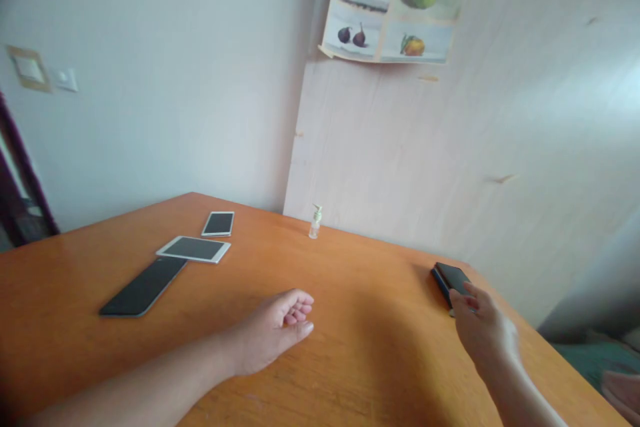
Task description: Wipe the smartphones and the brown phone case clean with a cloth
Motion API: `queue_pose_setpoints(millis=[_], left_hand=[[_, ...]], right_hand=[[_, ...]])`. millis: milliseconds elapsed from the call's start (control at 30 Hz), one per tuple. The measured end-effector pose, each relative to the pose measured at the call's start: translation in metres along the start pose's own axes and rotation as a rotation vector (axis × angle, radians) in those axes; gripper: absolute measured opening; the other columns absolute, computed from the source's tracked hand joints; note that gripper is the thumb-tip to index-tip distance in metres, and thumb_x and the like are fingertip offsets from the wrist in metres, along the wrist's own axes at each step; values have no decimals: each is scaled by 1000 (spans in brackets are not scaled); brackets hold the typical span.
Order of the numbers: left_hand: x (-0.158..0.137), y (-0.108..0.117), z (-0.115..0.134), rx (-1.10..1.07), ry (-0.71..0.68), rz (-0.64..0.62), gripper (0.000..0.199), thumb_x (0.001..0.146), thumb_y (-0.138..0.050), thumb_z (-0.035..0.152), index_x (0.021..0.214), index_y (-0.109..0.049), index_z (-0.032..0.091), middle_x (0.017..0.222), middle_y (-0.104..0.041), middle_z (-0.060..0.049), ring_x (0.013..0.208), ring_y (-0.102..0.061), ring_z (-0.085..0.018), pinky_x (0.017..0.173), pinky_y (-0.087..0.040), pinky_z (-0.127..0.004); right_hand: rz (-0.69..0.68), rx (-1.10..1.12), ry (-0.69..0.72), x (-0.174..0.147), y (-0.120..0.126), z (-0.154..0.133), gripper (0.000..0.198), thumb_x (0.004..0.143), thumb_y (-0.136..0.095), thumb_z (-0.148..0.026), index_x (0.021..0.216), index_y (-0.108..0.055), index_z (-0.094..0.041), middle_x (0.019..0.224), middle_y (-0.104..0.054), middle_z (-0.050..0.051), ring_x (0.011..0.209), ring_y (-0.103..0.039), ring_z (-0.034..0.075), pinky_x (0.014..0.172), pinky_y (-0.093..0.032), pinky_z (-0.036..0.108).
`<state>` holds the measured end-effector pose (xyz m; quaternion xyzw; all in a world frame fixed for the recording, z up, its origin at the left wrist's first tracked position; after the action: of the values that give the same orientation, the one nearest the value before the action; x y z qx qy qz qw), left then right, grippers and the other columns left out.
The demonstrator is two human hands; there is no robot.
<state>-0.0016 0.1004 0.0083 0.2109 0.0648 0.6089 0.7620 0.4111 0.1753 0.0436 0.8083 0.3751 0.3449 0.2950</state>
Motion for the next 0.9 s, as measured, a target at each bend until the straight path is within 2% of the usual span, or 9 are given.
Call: queue_pose_setpoints(millis=[133, 300, 367, 500, 600, 733, 800, 900], left_hand=[[1, 1, -3, 18, 0, 14, 37, 79, -62, 35, 111, -58, 16, 104, -63, -8, 91, -58, -16, 86, -50, -33], [3, 1, -6, 49, -23, 14, 40, 80, -63, 36, 113, -57, 15, 106, -64, -9, 91, -60, -17, 84, -50, -33], [5, 10, -5, 118, -48, 60, 38, 81, -62, 37, 112, -57, 17, 107, -65, -8, 92, -61, -17, 84, -50, -32], [11, 52, 2, 494, -62, 261, 34, 86, -57, 41, 114, -58, 21, 113, -66, -6, 104, -61, -18, 92, -47, -29], [14, 94, -5, 619, 49, 384, 41, 87, -54, 41, 120, -56, 18, 120, -62, -12, 116, -55, -25, 100, -42, -37], [11, 138, -23, 750, 242, 481, 48, 85, -53, 41, 124, -54, 15, 129, -57, -18, 126, -48, -33, 105, -35, -46], [8, 152, -32, 803, 322, 502, 57, 84, -52, 44, 133, -49, 15, 140, -50, -19, 134, -40, -36, 110, -27, -50], [2, 164, -49, 859, 448, 515, 76, 82, -50, 55, 144, -37, 13, 154, -31, -23, 144, -19, -42, 113, -12, -61]], right_hand=[[-152, 353, -3, -37, -20, -36, 56, 76, -57, -56, 118, -64, -19, 83, -70, 8, 63, -61, 21, 52, -44, 30], [-344, 590, -3, -97, -44, -83, 57, 73, -61, -59, 112, -65, -18, 72, -63, 4, 58, -55, 16, 45, -35, 23], [-416, 633, 20, -117, -56, -98, 57, 75, -59, -60, 113, -64, -17, 67, -59, 2, 56, -52, 15, 44, -35, 23], [-397, 552, 106, -133, -72, -107, 53, 79, -53, -60, 108, -66, -17, 62, -59, 1, 59, -57, 17, 52, -44, 25], [-355, 399, 202, -131, -79, -103, 50, 79, -49, -60, 104, -68, -21, 66, -65, 3, 64, -63, 21, 59, -49, 28], [-296, 271, 340, -128, -80, -102, 43, 81, -46, -58, 100, -69, -26, 91, -74, 5, 90, -69, 27, 75, -52, 31], [-311, 254, 390, -131, -82, -106, 41, 83, -44, -56, 100, -68, -27, 101, -74, 4, 100, -68, 27, 83, -51, 32], [-363, 254, 434, -136, -87, -111, 40, 84, -44, -56, 101, -68, -28, 106, -74, 3, 104, -66, 28, 85, -51, 32]])
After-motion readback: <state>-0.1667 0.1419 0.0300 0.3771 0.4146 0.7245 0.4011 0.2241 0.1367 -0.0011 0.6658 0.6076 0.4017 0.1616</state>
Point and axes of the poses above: each hand's wrist, its own x-axis towards the middle knuckle, its own y-axis out of the back of the hand, z = x × y, the point moved 9 cm from there along x, towards the middle knuckle
